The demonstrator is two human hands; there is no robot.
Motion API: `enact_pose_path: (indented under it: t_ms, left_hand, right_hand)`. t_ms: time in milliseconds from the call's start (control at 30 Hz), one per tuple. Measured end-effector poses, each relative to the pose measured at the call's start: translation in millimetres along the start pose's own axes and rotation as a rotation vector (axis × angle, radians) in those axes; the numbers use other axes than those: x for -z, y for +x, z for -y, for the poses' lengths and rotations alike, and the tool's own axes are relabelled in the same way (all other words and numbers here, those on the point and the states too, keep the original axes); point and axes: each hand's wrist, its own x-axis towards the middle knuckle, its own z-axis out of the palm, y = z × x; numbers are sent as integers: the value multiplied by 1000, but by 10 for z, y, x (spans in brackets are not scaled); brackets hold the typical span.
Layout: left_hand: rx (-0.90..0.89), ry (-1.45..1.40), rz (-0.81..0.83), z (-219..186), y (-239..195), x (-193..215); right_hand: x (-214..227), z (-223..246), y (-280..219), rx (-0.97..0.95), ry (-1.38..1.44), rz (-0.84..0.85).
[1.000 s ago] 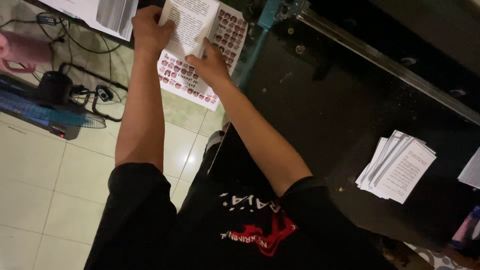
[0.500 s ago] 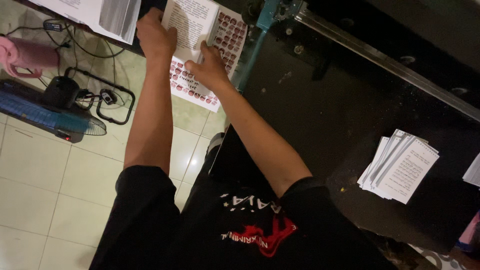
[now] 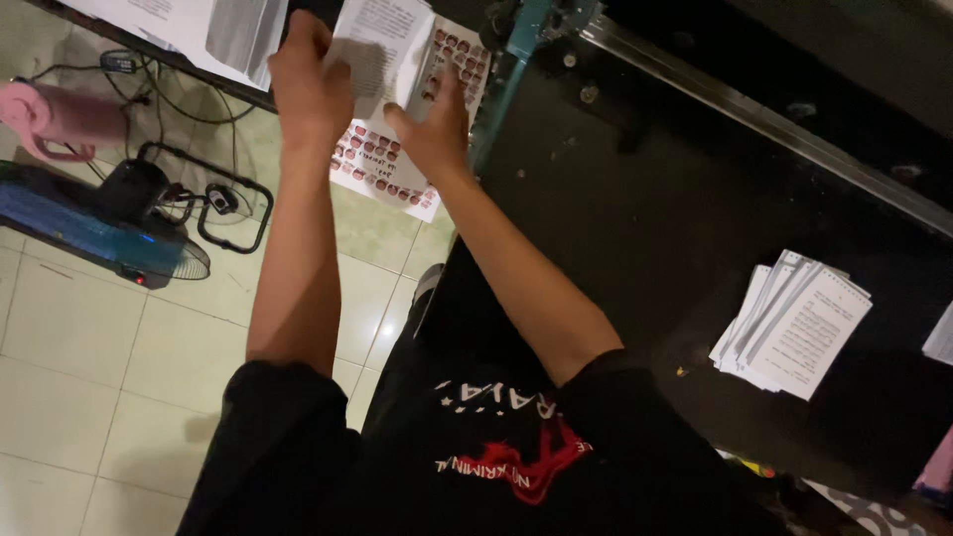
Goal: The person repeatedly picks up printed sheets from a stack on the left, folds each one in half by hand, and places the folded sheet onto a growing stack on the right. The process continues for the duration of the clip.
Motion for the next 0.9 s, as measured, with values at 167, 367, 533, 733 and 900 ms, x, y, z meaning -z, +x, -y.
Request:
enact_pose_path:
  t_ms: [167, 367, 533, 733, 900]
  left_hand:
    - [-65, -504, 230, -851, -551, 207]
    - [-248, -724, 515, -1544, -1214, -462]
    - [-313, -831, 631, -1666, -1641, -1300]
    - [-311, -749, 641, -1763, -1993, -1466]
    - [-204, -870, 631, -1855, -2140, -1437]
  right_hand:
    - [536, -269, -181, 404, 378, 31]
    - [1991, -40, -1091, 453, 275, -112]
    - [2555, -621, -1632, 451, 152, -322]
    - [2587, -965, -1843, 517, 347, -329]
    - [2573, -1246, -1822, 397, -1, -383]
